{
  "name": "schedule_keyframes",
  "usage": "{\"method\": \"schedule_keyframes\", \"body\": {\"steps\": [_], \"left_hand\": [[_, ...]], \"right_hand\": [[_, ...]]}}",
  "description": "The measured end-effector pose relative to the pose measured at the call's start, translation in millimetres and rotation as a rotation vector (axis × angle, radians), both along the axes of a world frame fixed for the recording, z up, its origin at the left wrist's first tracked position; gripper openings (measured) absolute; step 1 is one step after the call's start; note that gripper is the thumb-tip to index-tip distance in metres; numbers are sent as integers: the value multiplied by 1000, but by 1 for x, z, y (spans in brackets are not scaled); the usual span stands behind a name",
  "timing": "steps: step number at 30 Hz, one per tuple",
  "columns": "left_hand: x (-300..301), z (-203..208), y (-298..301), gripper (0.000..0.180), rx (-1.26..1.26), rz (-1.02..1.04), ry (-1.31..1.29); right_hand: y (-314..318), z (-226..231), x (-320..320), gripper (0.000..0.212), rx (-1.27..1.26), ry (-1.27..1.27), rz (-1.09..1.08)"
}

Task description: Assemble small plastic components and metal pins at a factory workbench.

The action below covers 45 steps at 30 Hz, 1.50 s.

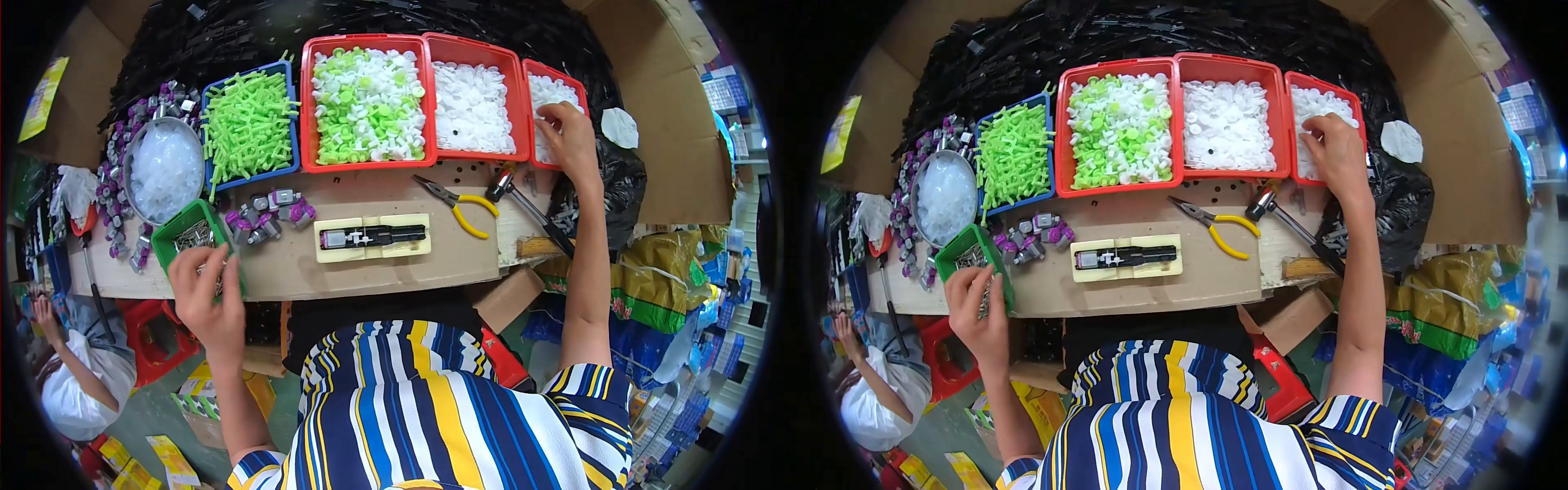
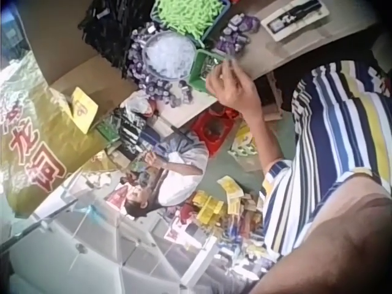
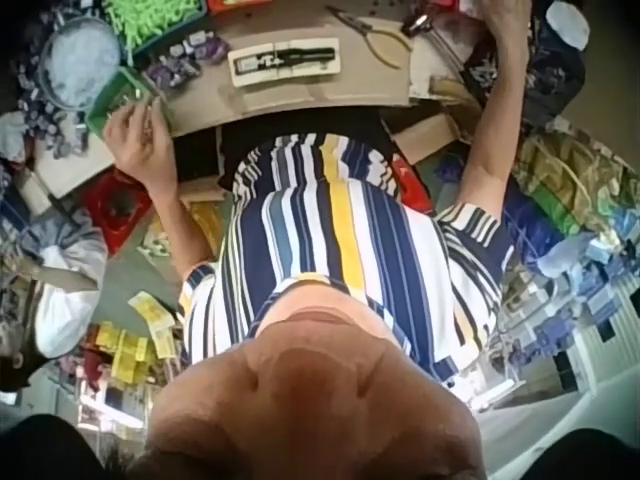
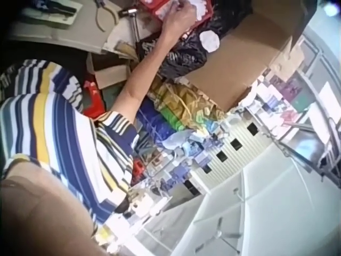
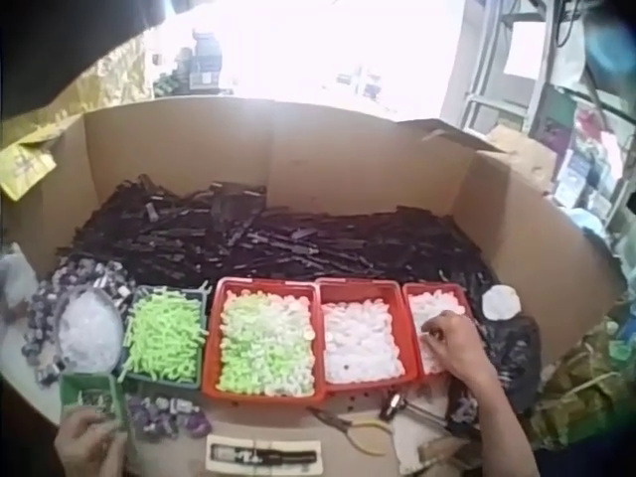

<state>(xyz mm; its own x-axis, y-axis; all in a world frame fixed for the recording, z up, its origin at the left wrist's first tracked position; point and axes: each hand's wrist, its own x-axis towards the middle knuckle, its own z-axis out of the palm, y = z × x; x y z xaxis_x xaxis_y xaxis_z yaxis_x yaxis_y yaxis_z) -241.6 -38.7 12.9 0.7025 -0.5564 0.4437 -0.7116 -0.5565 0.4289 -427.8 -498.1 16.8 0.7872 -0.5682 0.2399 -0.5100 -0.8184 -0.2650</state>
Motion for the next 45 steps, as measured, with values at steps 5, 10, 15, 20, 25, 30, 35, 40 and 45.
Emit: {"method": "schedule_keyframes", "body": {"steps": [5,10,15,20,25,30,35,40,45], "left_hand": [[24,-5,18,14,185,56,-17],[38,-14,16,9,168,45,58],[45,-15,22,9,117,23,102],[44,-14,26,10,90,47,105],[38,-2,23,9,-22,116,149],[16,8,12,7,-311,66,401],[-18,-2,-26,14,-661,-157,677],[-46,-5,-57,19,-727,-292,761],[-58,-6,-69,15,-787,-241,790]], "right_hand": [[-3,-3,2,15,22,12,25],[-21,2,-20,17,133,-88,-10],[-3,11,-16,12,433,-277,4],[61,20,12,9,661,-389,85],[124,11,37,14,1003,-400,204],[176,-2,59,14,1247,-416,445],[215,-5,63,12,1433,-451,336],[233,-16,60,9,1587,-567,270],[244,-18,60,6,1579,-635,276]]}}
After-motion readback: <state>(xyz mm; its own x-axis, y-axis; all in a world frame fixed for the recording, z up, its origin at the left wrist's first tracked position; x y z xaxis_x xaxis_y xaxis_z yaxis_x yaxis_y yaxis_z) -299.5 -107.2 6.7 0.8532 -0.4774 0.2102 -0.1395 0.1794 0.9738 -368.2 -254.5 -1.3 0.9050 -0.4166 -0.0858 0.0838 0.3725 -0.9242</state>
